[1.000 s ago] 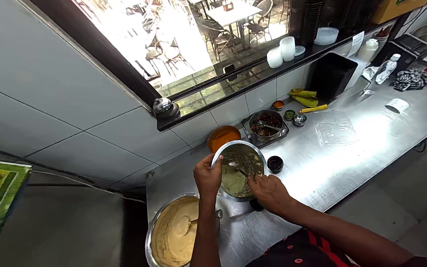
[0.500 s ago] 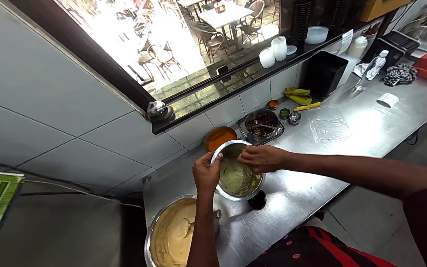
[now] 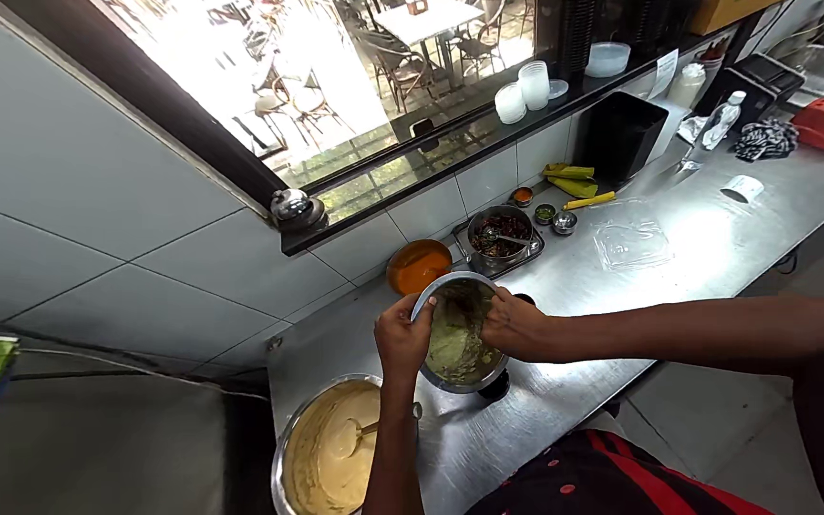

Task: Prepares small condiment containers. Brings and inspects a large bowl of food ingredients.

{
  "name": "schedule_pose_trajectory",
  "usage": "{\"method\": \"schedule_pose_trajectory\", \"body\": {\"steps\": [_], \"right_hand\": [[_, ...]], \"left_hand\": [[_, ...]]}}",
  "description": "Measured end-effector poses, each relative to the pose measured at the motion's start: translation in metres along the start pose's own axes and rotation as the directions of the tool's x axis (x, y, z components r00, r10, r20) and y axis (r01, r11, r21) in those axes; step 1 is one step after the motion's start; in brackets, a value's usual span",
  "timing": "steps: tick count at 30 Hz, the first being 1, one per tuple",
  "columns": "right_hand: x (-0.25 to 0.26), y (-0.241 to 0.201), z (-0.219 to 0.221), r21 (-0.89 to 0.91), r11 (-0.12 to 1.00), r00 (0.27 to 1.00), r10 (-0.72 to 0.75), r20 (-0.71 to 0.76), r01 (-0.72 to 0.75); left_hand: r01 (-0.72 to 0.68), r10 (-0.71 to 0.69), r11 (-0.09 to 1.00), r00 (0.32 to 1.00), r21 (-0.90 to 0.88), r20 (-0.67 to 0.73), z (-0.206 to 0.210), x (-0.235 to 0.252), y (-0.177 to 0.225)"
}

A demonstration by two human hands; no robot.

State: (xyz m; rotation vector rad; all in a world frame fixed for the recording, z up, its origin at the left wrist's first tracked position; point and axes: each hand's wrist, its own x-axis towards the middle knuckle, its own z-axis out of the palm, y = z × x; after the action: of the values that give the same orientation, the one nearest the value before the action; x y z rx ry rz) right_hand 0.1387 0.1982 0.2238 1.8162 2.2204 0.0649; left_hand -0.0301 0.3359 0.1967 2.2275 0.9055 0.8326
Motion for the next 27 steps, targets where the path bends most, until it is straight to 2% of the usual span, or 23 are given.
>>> {"method": "schedule_pose_trajectory", "body": {"steps": [2,4,7,11,17,20,22,24,27], "right_hand": [[0.001,0.008,-0.009,0.241,0.968,0.992,0.036,0.119,-0.064],[0.001,0.023,-0.011,0.432,0.89,0.979,0.061,0.197,-0.142],[-0.008,0.034,-0.003,0.548,0.815,0.981,0.137,0.137,-0.19],[-0.024,0.024,-0.006,0.564,0.796,0.967,0.252,0.019,-0.219],[0.001,-0.026,0.023,0.459,0.832,0.897,0.418,-0.147,-0.312],[-0.008,-0.061,0.035,0.414,0.856,0.899,0.405,-0.168,-0.308],[-0.024,-0.077,0.041,0.419,0.863,0.924,0.362,-0.122,-0.283],[-0.037,-0.08,0.039,0.434,0.858,0.944,0.327,-0.049,-0.275],[-0.036,-0.065,0.034,0.477,0.825,0.919,0.384,-0.083,-0.302]], "left_hand": [[-0.015,0.015,1.0,1.0,-0.007,0.007,0.002,-0.001,0.0],[-0.014,0.014,1.0,1.0,-0.008,0.013,0.001,-0.001,-0.001],[0.0,0.0,1.0,1.0,-0.017,0.01,-0.004,0.003,-0.003],[0.03,-0.03,0.994,1.0,-0.106,0.002,-0.011,0.02,-0.012],[0.003,0.01,0.986,0.997,-0.164,0.079,-0.018,0.025,-0.016],[-0.02,0.037,0.984,0.995,-0.174,0.095,-0.017,0.022,-0.014],[-0.024,0.04,0.984,0.995,-0.174,0.09,-0.019,0.021,-0.016],[-0.02,0.035,0.984,0.996,-0.177,0.084,-0.02,0.02,-0.018],[-0.024,0.043,0.982,0.994,-0.186,0.098,-0.021,0.018,-0.016]]}}
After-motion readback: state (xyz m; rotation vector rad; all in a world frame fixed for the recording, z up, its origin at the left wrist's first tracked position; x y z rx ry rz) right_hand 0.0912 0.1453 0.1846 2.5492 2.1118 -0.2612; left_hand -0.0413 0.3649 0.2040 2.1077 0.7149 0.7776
